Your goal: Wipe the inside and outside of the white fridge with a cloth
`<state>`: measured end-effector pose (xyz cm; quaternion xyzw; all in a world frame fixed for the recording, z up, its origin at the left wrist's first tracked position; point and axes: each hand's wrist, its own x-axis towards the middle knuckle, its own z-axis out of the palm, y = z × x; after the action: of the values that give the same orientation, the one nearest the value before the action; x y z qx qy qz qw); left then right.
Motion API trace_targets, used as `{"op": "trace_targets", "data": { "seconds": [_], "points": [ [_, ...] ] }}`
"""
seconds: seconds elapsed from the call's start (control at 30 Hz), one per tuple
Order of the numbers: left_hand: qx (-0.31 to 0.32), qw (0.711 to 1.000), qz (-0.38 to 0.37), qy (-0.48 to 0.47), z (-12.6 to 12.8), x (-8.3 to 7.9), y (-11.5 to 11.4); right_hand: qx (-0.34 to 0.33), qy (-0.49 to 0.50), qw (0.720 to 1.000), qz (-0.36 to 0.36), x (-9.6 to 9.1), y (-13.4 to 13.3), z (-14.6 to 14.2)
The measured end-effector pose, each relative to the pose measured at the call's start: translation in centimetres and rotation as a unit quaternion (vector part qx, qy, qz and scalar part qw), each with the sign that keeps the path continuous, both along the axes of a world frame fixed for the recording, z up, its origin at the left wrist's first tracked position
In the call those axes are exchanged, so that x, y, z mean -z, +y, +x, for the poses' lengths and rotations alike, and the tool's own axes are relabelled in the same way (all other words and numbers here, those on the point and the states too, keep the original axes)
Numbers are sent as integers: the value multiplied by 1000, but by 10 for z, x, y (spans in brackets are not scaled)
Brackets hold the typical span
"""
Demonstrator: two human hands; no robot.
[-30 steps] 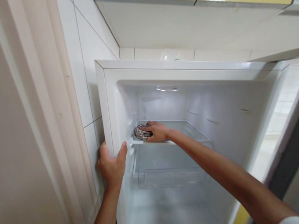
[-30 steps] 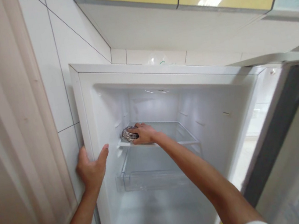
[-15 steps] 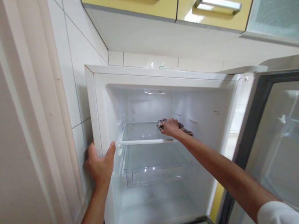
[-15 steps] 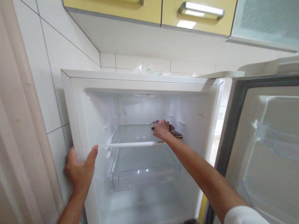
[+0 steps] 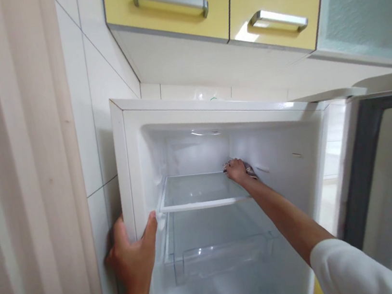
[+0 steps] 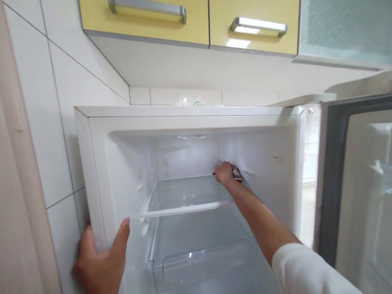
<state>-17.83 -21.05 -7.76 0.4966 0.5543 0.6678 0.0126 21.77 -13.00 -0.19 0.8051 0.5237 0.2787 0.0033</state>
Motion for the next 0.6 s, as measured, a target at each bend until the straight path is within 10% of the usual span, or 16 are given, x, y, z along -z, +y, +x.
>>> {"op": "trace_targets", "data": {
  "seconds": [0.3,0.6],
  "points": [
    [-17,999,32,10,0,4,5,-16,9,1000,-17,-9,27,-5],
    [-21,999,9,28,0,4,5,-64,-38,977,202,-50,-6,5]
  ]
}}
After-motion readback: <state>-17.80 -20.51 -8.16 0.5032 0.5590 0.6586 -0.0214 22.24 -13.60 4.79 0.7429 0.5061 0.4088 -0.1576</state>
